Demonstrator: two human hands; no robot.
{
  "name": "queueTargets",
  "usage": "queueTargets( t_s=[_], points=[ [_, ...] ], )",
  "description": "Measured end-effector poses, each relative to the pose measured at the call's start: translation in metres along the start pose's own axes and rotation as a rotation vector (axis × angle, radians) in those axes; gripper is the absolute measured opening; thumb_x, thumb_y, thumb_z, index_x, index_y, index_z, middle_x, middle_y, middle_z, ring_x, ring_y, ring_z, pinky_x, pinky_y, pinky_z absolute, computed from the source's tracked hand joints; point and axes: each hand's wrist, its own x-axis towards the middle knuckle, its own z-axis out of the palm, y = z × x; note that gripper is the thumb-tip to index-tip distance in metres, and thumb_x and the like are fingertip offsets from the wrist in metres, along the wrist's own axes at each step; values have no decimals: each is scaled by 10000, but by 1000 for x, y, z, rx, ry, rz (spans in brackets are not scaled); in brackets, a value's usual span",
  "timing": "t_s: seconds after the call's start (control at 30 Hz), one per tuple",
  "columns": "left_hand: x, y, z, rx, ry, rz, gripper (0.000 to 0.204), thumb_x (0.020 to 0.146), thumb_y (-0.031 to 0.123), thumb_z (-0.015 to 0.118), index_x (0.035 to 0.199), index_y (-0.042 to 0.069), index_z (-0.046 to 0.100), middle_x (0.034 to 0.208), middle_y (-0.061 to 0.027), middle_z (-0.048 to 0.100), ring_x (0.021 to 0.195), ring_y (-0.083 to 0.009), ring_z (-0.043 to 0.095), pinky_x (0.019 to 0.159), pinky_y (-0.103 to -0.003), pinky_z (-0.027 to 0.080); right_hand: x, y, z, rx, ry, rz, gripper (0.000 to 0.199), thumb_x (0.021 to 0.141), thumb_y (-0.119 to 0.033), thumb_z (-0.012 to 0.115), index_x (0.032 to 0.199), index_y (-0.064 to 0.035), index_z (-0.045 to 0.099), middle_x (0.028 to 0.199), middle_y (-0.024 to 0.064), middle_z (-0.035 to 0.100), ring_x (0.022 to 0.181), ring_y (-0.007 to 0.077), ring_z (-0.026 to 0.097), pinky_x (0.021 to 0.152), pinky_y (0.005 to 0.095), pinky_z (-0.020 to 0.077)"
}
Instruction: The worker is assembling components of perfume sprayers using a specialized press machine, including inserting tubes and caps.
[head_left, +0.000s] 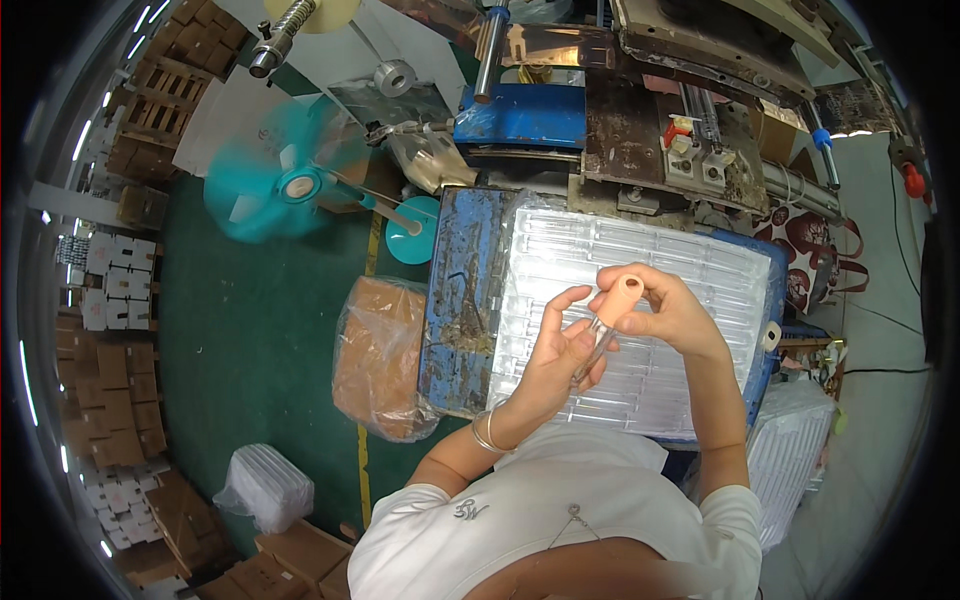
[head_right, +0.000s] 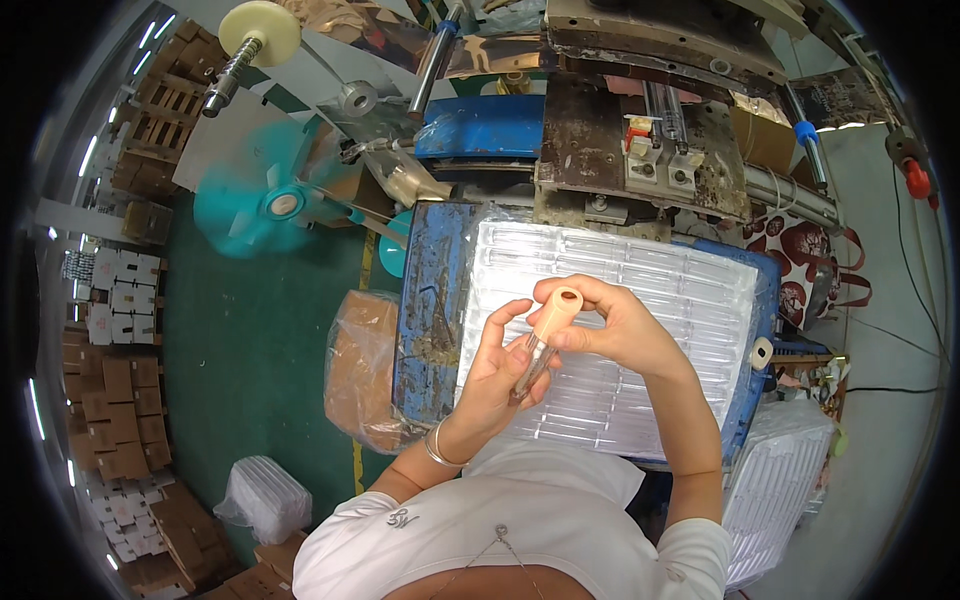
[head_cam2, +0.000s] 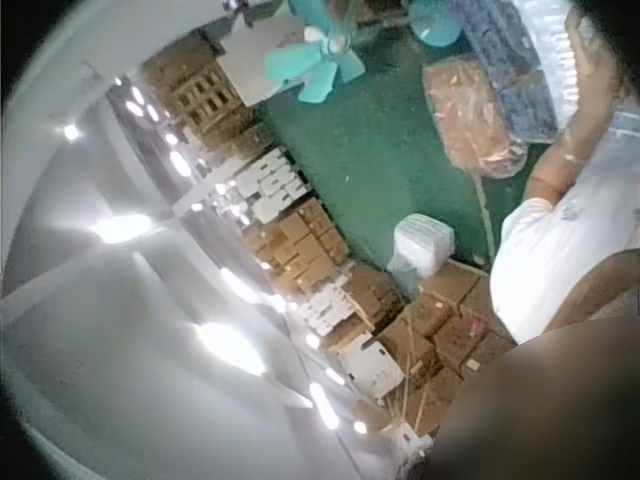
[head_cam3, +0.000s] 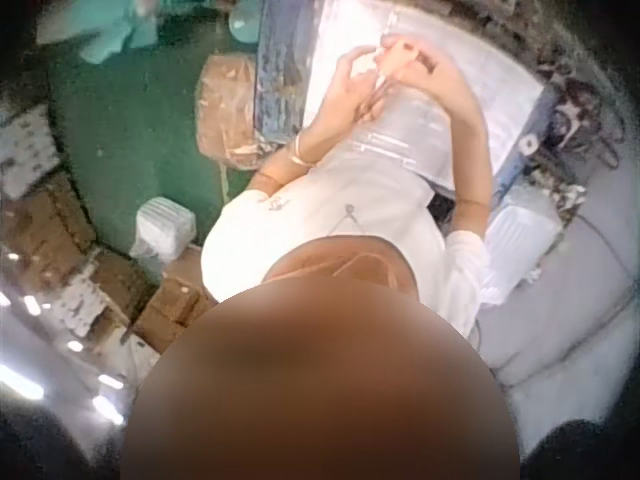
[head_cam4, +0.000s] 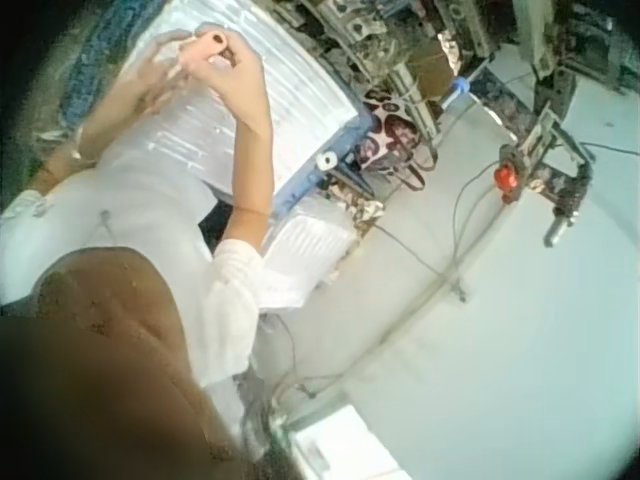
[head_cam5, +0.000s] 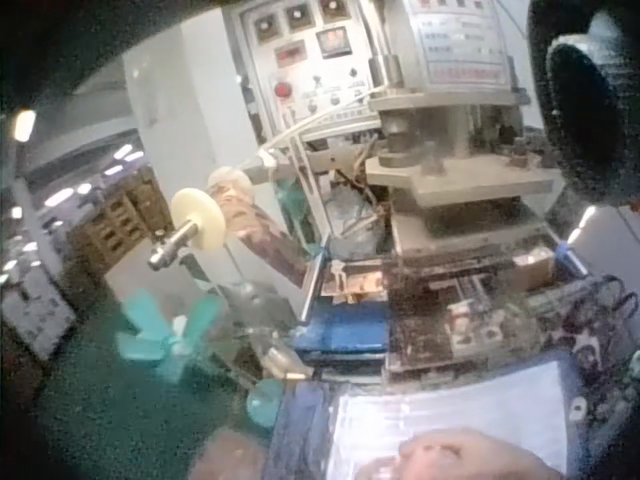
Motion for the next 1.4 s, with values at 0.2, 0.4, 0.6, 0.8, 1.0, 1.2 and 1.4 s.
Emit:
queueTargets(
  t_s=[0.2, 0.4, 0.6, 0.8, 1.0, 1.2, 1.4],
  points=[
    [0, -6, 14, -116, 118, 17, 437, 923, 320, 376, 1291, 159, 204, 872, -104, 529, 507, -88, 466, 401, -189, 337, 7, 1, 5, 10, 40, 104, 473, 742, -285, 658, 1094, -4, 514, 953, 98, 588, 916, 161, 562, 794, 294, 445],
    [4, -4, 23, -141, 213, 97, 445, 945, 371, 210, 1324, 142, 164, 868, -88, 514, 502, -75, 425, 389, -200, 307, 11, 11, 19, 111, 87, 44, 425, 852, -322, 512, 1112, 14, 498, 943, 87, 582, 933, 160, 546, 822, 282, 423],
    [5, -1, 22, -203, 223, 41, 462, 938, 411, 148, 1324, 170, 227, 849, -63, 515, 497, -92, 444, 392, -213, 328, 10, 20, 22, 211, 78, -8, 404, 926, -292, 335, 1123, 31, 476, 943, 115, 597, 918, 164, 555, 837, 285, 412],
    [6, -1, 23, -265, 208, 1, 478, 934, 425, 138, 1315, 156, 242, 850, -51, 524, 485, -89, 425, 391, -215, 323, 8, 15, 26, 205, 113, 20, 400, 923, -281, 333, 1122, 39, 468, 932, 118, 600, 905, 159, 553, 840, 284, 407],
    [7, -2, 22, -264, 215, -8, 485, 932, 434, 146, 1296, 138, 270, 844, -50, 524, 485, -84, 420, 390, -209, 320, 8, 19, 25, 182, 148, 43, 383, 923, -273, 333, 1114, 27, 475, 912, 110, 599, 895, 150, 548, 834, 276, 401],
    [7, -4, 16, -269, 196, -19, 488, 930, 440, 159, 1289, 131, 276, 845, -49, 524, 485, -81, 420, 388, -205, 321, 8, 26, 23, 161, 166, 76, 394, 921, -299, 342, 1110, 16, 483, 905, 109, 597, 892, 147, 547, 849, 278, 389],
    [4, -13, 8, 1, 254, 0, 461, 938, 296, 331, 1332, 100, 195, 841, -62, 507, 548, -74, 456, 427, -202, 352, -2, 1, 10, -281, 266, 121, 274, 879, -243, 443, 993, -26, 565, 864, 79, 599, 797, 80, 551, 643, 215, 441]
  ],
)
